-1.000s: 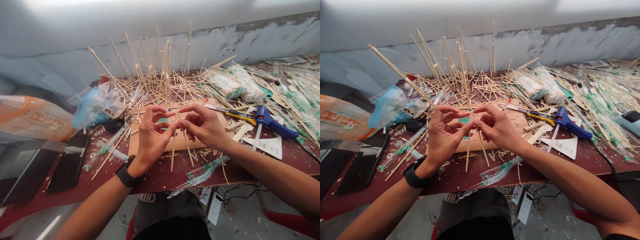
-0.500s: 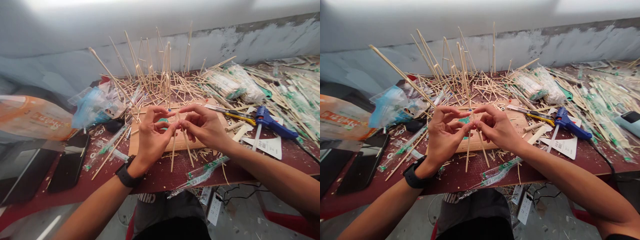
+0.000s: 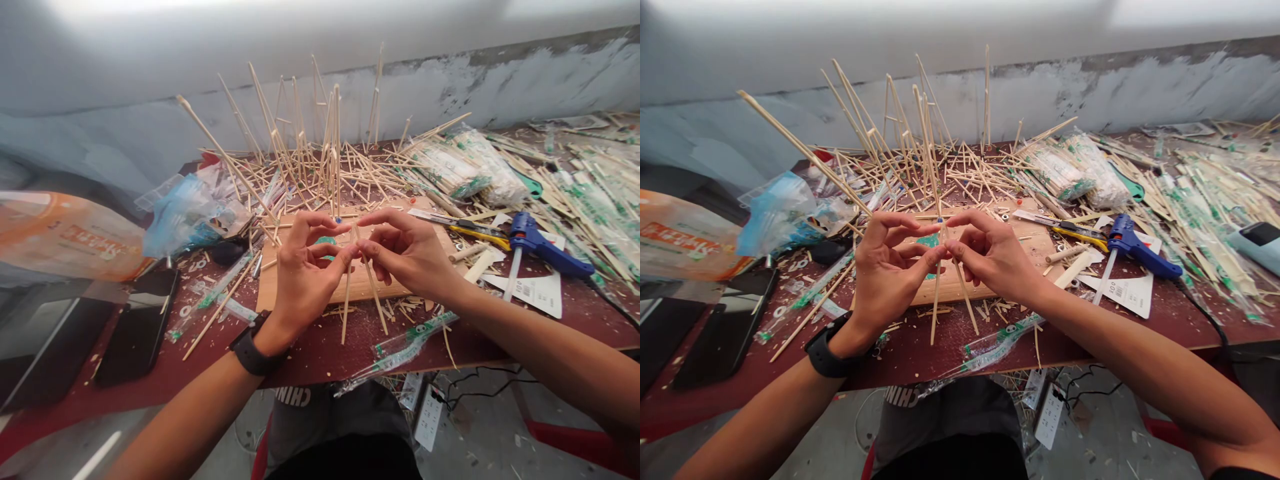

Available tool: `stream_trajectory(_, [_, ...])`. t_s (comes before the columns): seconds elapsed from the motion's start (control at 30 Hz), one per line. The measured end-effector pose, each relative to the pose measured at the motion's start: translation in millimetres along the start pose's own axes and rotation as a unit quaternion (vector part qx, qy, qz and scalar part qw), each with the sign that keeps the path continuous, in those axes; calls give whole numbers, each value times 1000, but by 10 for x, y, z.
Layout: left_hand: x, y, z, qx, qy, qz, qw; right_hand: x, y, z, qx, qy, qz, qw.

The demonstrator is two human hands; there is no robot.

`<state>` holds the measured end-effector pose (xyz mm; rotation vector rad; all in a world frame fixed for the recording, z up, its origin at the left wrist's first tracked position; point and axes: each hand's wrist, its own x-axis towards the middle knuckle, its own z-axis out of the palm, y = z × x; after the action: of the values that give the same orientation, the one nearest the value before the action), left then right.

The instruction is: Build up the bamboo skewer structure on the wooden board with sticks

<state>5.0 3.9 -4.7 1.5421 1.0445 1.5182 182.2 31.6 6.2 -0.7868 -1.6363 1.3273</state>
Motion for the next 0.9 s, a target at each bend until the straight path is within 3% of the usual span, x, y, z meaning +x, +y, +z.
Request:
stream_trajectory(0.3, [-2,15,1,3,2,-2,1000,-4,-6,7,-1,-1,7,1000])
stream_trajectory(0.9, [51,7,-19,-31,10,-75,997,45,24,-50,-18,2,22,1000])
